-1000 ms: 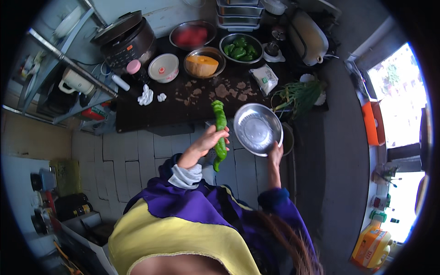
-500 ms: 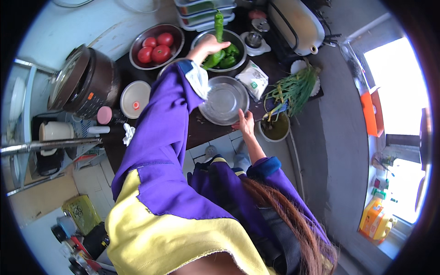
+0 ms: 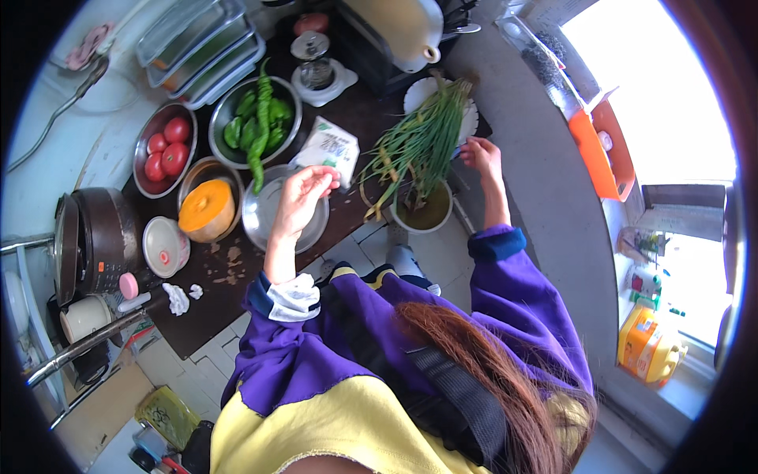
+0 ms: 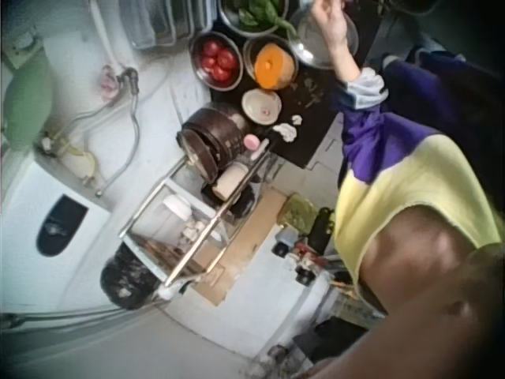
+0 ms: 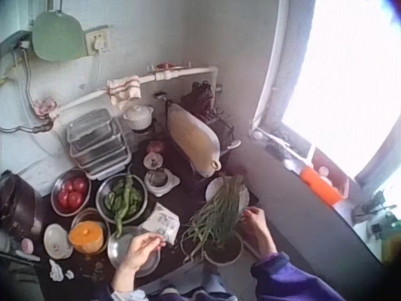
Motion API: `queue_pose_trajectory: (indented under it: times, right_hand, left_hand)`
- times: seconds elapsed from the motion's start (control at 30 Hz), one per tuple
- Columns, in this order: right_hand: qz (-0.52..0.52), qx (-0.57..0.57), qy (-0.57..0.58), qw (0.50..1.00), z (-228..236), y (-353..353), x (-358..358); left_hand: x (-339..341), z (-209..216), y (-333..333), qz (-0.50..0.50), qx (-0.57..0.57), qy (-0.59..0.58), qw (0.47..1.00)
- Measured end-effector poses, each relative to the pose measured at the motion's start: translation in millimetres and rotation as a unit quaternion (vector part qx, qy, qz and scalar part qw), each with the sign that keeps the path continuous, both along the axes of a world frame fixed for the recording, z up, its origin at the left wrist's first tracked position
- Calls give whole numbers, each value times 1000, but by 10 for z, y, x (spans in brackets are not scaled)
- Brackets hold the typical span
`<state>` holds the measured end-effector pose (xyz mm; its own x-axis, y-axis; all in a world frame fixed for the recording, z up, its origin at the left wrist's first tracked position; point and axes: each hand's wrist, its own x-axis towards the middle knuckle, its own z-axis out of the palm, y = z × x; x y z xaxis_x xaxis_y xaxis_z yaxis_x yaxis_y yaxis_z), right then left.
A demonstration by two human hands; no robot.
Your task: The person washes green bell peppers and a long green chili under running water in a kitchen sink, then unwraps and washes a round orange squash. They place the washed vegetables into bowls and proceed to trim the roots and outer layers of green onions on the countertop.
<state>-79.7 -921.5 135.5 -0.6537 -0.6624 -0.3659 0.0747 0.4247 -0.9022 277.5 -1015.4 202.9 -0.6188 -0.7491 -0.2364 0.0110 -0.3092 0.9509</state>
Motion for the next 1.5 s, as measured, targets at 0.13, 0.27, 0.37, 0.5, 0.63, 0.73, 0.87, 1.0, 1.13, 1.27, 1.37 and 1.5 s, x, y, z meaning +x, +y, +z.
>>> queue_pose_trajectory:
  times: [0.13, 0.27, 0.37, 0.5, 0.63, 0.73, 0.87, 1.0, 1.13, 1.27, 1.37, 1.5]
  right_hand:
    - [-58, 29, 47, 997, -301, -529, -596]
    - [3, -12, 378, 926, -325, -851, -623]
    - [107, 6, 397, 911, -190, -1007, -502]
    - [30, 107, 385, 916, -124, -1174, -418]
    - [-76, 135, 249, 956, -294, -1257, -418]
    - [-110, 93, 185, 972, -442, -1289, -432]
    - [-137, 28, 117, 983, -602, -1303, -542]
    - [-117, 20, 18, 993, -798, -1300, -756]
    - [-131, 21, -76, 988, -883, -1280, -904]
    - [-45, -8, -136, 990, -714, -1176, -860]
    - [-38, -69, -133, 988, -499, -1117, -761]
    - [-34, -85, -161, 983, -273, -932, -790]
  left_hand:
    - [-919, -258, -157, -13, 22, -34, 999]
    - [-1415, -410, -395, 53, -92, -85, 991]
    - [-1434, -463, -467, 83, -60, -115, 988]
    - [-1350, -550, -441, 77, -40, -173, 981]
    - [-1378, -707, -391, 72, 3, -155, 985]
    - [-1529, -808, -476, 49, 16, -142, 989]
    - [-2098, -900, -800, -1, -88, -212, 973]
    - [-2933, -1071, -955, -6, -244, -336, 910]
    - [-3341, -1214, -983, -28, -223, -378, 898]
    - [-3409, -1242, -793, -8, -287, -367, 885]
    - [-3371, -1211, -704, -61, -326, -373, 867]
    - [-3175, -1181, -985, -161, -315, -158, 922]
